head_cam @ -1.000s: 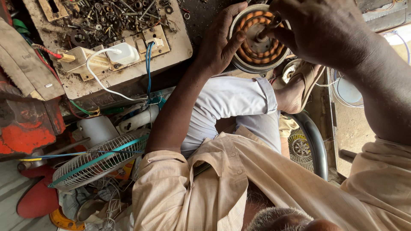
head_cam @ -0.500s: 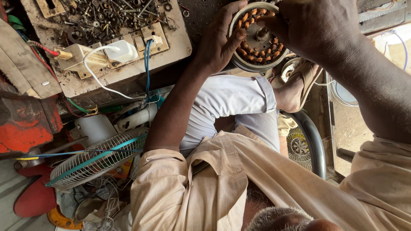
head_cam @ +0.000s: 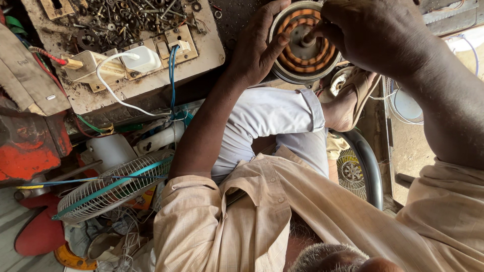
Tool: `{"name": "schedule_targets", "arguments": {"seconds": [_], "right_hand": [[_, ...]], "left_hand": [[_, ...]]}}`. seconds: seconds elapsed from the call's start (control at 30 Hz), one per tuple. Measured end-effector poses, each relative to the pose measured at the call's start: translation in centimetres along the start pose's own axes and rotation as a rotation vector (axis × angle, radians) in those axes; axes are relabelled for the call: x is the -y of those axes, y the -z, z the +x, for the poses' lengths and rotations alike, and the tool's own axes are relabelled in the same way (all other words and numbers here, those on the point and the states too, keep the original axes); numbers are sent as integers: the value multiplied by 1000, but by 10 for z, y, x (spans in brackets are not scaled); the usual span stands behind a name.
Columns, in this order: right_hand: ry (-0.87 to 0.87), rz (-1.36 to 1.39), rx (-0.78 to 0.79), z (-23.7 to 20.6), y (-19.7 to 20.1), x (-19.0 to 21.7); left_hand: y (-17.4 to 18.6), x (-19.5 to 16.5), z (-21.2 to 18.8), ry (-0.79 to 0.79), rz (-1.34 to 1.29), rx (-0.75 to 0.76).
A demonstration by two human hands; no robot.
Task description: The person sits at a cluttered workbench holding a fan motor armature with copper windings. They fit a metal socket over the shaft and hammer the bearing to drive it off, then hold and turn the removed bearing and shaft by hand.
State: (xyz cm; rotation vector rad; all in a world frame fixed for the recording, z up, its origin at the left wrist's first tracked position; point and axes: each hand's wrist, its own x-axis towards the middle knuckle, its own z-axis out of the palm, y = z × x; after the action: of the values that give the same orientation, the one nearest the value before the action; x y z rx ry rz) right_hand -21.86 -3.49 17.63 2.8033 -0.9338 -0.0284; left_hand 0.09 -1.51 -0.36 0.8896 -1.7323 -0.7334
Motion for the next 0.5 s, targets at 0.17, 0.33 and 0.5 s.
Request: {"name": "schedule_targets", "arguments": {"seconds": [0.17, 0.33, 0.5], "right_hand": [[88, -16, -87, -3, -1, -2], [183, 213, -172, -1, 6, 1], [-44, 615, -229, -10, -5, 17]], "left_hand": [[0, 1, -1, 34, 5, 4], [-1, 0, -2, 40, -25, 7], [-1, 1, 0, 35, 26, -6]]}}
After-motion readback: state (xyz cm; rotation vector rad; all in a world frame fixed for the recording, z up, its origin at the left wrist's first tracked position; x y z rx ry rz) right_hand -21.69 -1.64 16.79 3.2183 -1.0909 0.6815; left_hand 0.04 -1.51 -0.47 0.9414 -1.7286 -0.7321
